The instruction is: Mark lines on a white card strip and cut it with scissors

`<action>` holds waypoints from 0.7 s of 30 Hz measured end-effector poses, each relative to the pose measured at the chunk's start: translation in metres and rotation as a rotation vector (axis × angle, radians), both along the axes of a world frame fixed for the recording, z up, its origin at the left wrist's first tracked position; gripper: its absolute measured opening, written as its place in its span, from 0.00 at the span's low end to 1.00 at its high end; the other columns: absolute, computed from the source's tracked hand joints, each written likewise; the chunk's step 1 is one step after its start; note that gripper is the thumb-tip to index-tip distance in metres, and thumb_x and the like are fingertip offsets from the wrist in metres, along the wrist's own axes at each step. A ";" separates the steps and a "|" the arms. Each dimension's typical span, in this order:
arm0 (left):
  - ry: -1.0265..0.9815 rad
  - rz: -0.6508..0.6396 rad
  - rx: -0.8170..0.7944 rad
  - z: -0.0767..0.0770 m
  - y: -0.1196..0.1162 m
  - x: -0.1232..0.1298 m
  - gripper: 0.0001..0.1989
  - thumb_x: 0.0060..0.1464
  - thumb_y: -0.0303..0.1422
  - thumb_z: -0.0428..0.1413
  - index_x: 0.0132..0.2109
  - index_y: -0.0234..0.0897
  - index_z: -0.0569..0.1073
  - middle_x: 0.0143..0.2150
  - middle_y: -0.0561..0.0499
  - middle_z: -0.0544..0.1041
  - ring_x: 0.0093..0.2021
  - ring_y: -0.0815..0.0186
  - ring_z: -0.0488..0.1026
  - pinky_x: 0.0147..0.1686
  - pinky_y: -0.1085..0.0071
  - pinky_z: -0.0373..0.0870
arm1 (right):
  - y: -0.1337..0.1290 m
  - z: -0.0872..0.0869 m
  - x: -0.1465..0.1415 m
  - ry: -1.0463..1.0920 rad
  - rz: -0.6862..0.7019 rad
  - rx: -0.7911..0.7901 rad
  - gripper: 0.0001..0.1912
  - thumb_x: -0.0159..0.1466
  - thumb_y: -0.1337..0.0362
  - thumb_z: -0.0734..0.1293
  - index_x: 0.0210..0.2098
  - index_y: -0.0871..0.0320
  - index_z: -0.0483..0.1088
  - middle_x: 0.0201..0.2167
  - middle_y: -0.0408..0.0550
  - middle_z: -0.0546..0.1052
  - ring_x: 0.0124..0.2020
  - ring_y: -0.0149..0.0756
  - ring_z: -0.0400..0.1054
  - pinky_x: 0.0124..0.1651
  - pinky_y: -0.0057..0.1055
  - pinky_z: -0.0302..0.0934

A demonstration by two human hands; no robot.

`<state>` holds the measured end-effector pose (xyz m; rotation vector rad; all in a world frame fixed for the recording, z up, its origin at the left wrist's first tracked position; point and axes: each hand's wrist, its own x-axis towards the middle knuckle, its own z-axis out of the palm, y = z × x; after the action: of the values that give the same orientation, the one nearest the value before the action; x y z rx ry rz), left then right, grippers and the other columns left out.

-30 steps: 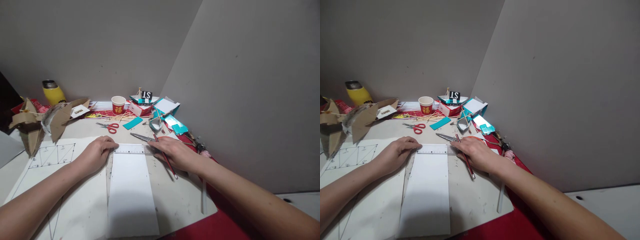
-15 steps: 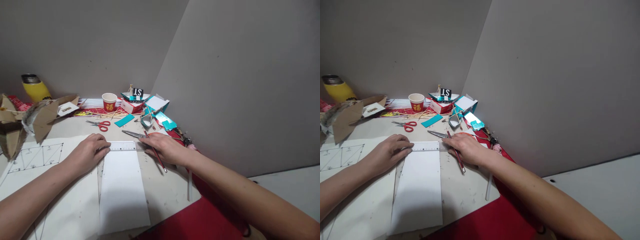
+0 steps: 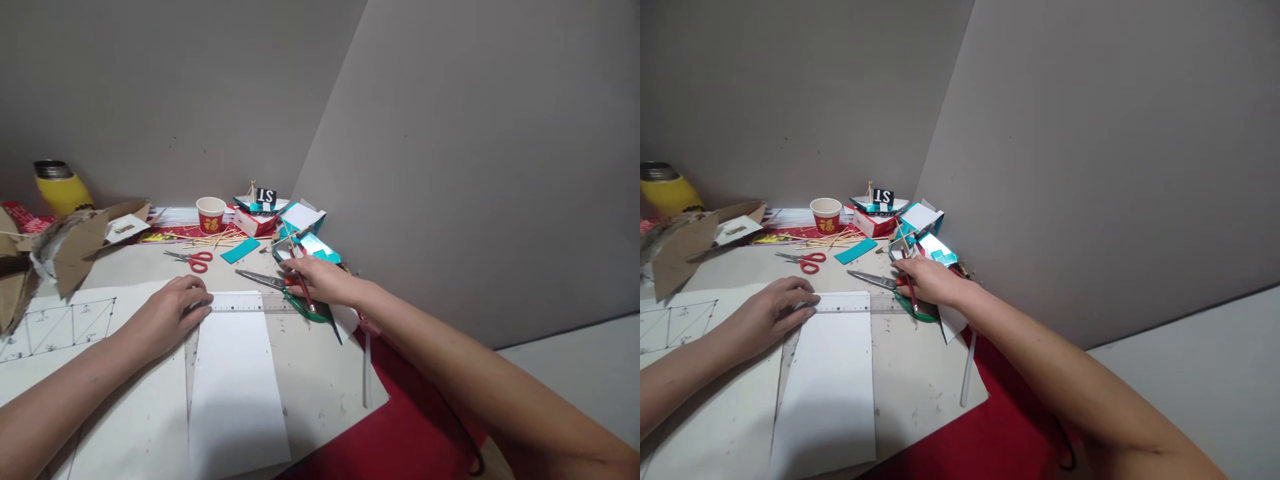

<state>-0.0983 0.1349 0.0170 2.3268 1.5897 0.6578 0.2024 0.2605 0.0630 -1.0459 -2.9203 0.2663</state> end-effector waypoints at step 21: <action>-0.046 0.007 -0.029 0.004 0.000 0.003 0.11 0.60 0.35 0.49 0.43 0.41 0.74 0.43 0.47 0.78 0.45 0.56 0.71 0.45 0.61 0.68 | 0.019 -0.001 0.005 0.004 0.109 -0.177 0.18 0.57 0.72 0.67 0.47 0.58 0.66 0.39 0.50 0.75 0.36 0.36 0.69 0.38 0.31 0.64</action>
<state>-0.0951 0.1345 0.0209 2.2701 1.5779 0.6801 0.2072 0.2794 0.0618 -0.9034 -2.9992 0.5383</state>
